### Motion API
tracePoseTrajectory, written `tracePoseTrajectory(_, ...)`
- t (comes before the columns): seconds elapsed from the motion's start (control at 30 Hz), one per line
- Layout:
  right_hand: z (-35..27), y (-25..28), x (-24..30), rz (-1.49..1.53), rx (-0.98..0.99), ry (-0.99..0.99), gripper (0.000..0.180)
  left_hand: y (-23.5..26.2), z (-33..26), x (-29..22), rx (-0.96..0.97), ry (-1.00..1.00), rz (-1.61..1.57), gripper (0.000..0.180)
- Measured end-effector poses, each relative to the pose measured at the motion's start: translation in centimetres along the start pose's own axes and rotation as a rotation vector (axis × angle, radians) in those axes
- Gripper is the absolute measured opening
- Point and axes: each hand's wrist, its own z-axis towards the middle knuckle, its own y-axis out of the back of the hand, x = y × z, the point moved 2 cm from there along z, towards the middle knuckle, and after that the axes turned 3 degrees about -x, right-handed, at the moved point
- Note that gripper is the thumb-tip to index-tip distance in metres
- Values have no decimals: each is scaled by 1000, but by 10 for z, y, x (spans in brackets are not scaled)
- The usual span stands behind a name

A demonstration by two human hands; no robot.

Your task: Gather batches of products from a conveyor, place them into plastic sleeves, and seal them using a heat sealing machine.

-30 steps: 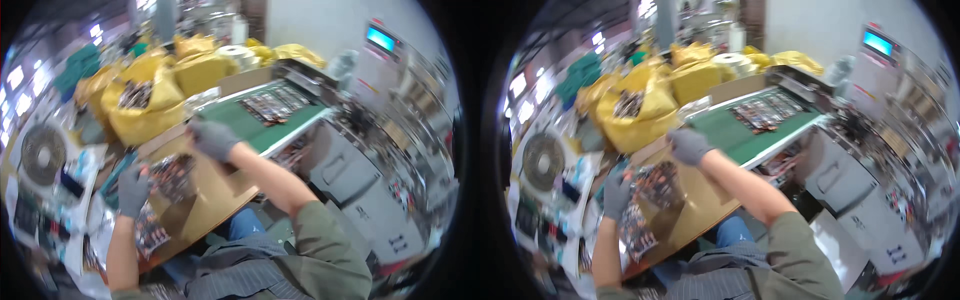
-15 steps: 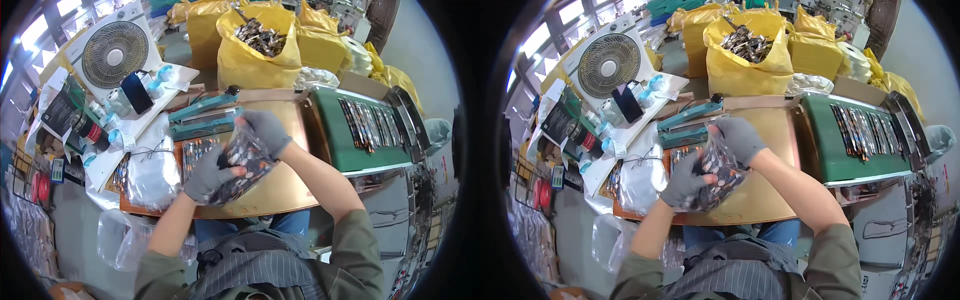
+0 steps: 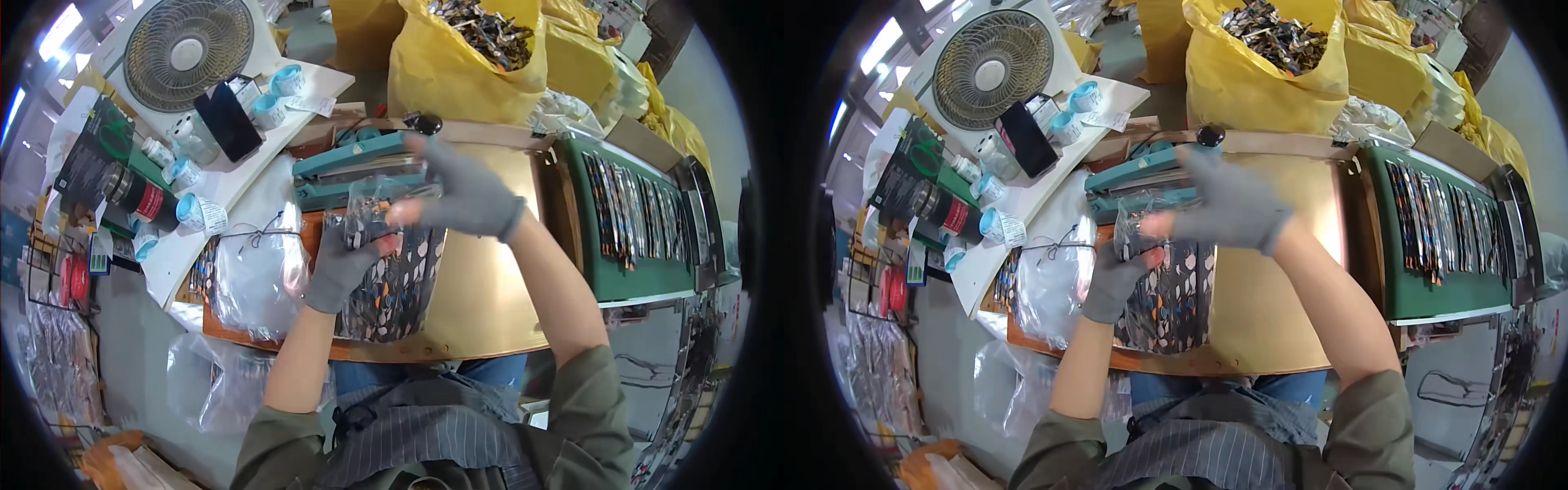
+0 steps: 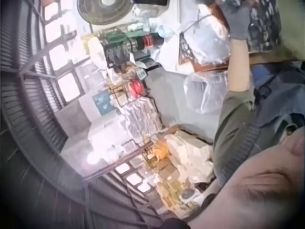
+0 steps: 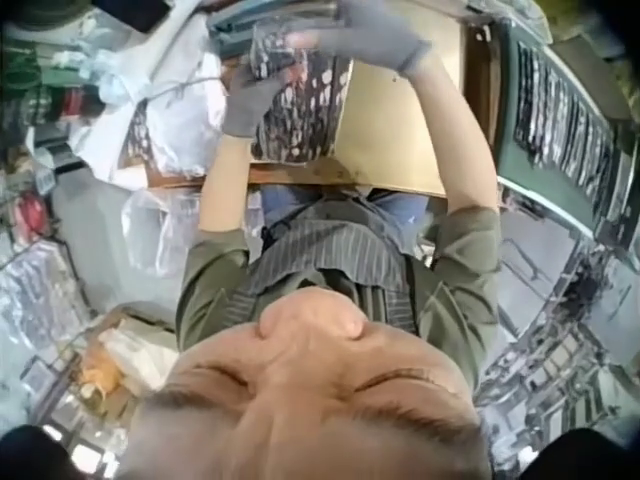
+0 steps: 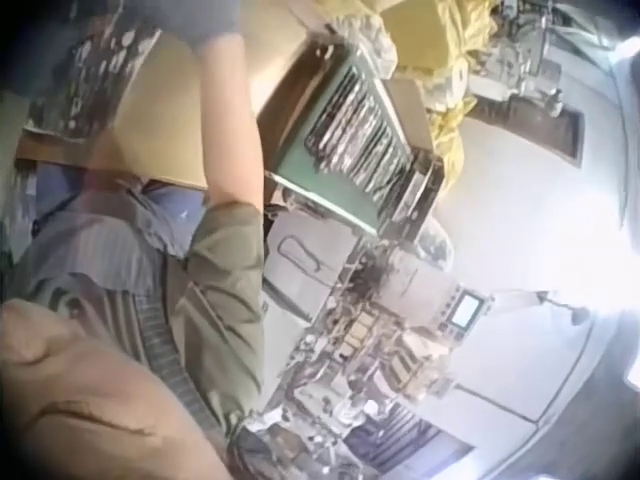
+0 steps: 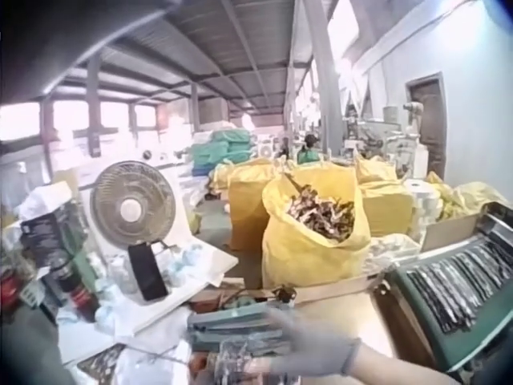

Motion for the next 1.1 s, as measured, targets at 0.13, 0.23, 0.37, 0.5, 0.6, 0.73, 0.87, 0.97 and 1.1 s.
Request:
tracePoseTrajectory(0.13,-2,-23,-20,-158,217,-16,24,-7,5,8,141,79,-51,37)
tracePoseTrajectory(0.23,4,-21,-39,-19,14,-33,23,-4,2,20,113,187,-13,38)
tracePoseTrajectory(0.37,17,24,-47,14,-636,-113,31,-5,2,14,63,109,-24,35)
tracePoseTrajectory(0.5,4,-17,-23,-5,-215,95,37,3,11,26,59,135,-26,35)
tracePoseTrajectory(0.6,3,-34,-75,-237,181,-120,44,-14,20,33,119,232,-54,40)
tracePoseTrajectory(0.73,28,-25,-97,-262,-454,-182,33,0,38,50,66,256,-16,52)
tracePoseTrajectory(0.87,83,11,-132,-332,-670,-295,31,2,71,79,-41,286,-61,59)
tracePoseTrajectory(0.97,108,-9,-51,-509,-473,-27,30,20,97,78,-139,465,-106,48)
tracePoseTrajectory(1.1,105,-16,-58,-682,-537,27,24,38,115,109,-238,592,-166,41)
